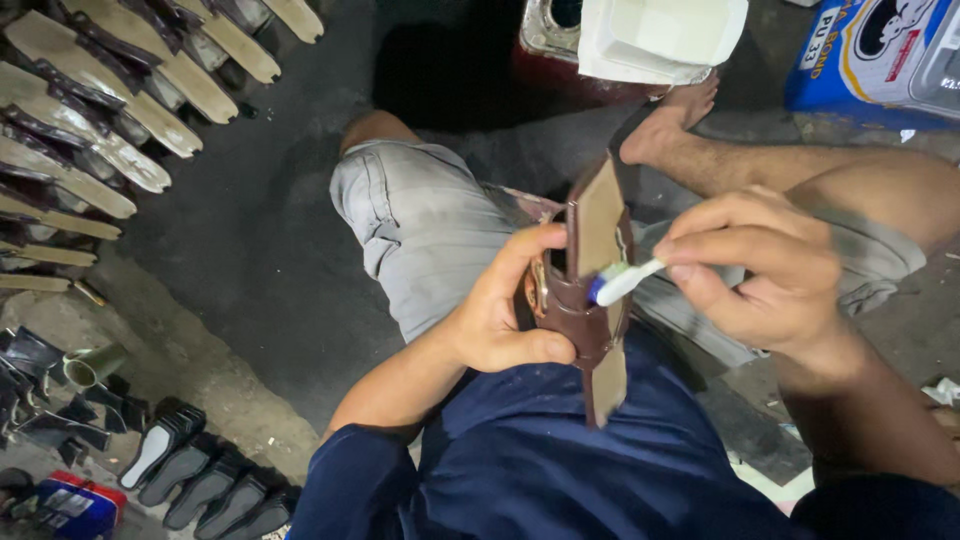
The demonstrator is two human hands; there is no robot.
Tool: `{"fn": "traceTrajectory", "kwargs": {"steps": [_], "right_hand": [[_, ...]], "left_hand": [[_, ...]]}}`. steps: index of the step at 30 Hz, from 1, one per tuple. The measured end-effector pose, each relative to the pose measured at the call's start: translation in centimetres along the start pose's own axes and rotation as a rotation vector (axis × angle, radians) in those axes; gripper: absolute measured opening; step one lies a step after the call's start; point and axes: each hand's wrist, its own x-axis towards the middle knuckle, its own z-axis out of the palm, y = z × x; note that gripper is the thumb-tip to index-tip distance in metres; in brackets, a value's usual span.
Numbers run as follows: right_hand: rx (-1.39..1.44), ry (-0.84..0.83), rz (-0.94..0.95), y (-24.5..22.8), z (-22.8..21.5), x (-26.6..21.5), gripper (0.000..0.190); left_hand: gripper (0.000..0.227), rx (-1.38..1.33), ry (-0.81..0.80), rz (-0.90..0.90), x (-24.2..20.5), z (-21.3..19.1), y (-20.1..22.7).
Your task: The person sits on the floor and uses a toothbrush to apply a brown substance to the edges of a shoe part. They repeatedly dip the toothbrush into a container and brush the substance onto the shoe part, then place it on a rack with other similar parts.
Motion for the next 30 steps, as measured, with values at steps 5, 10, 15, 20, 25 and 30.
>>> {"fn": "traceTrajectory", "kwargs": {"steps": [5, 10, 15, 20, 25, 30], "right_hand": [[0.155, 0.003, 0.187, -0.2, 0.0, 0.2, 0.013], [-0.04, 0.078, 0.12, -1.5, 0.7, 0.3, 0.015], [-0.13, 0.046, 0.094, -1.7, 0.6, 0.3, 0.016], [-0.179, 0.038, 0.08, -1.4, 0.6, -0.6, 0.017], [-0.238, 0.046, 0.105, -1.9, 0.9, -1.8, 0.016], [-0.299, 0.057, 0.184, -2.7, 1.6, -2.2, 0.019]], "left_hand": [[0.098, -0.27, 0.069, -0.067, 0.2, 0.5, -0.4], [0.102, -0.307, 0.221, -0.104, 1.3, 1.0, 0.3], [0.102, -0.244, 0.267, -0.106, 2.0, 1.5, 0.6], [0.096, -0.347, 0.367, -0.079, 2.4, 2.2, 0.9], [0.092, -0.464, 0.457, -0.125, 2.7, 2.7, 1.4], [0.087, -0.45, 0.528, -0.083, 3.0, 3.6, 1.7]]}}
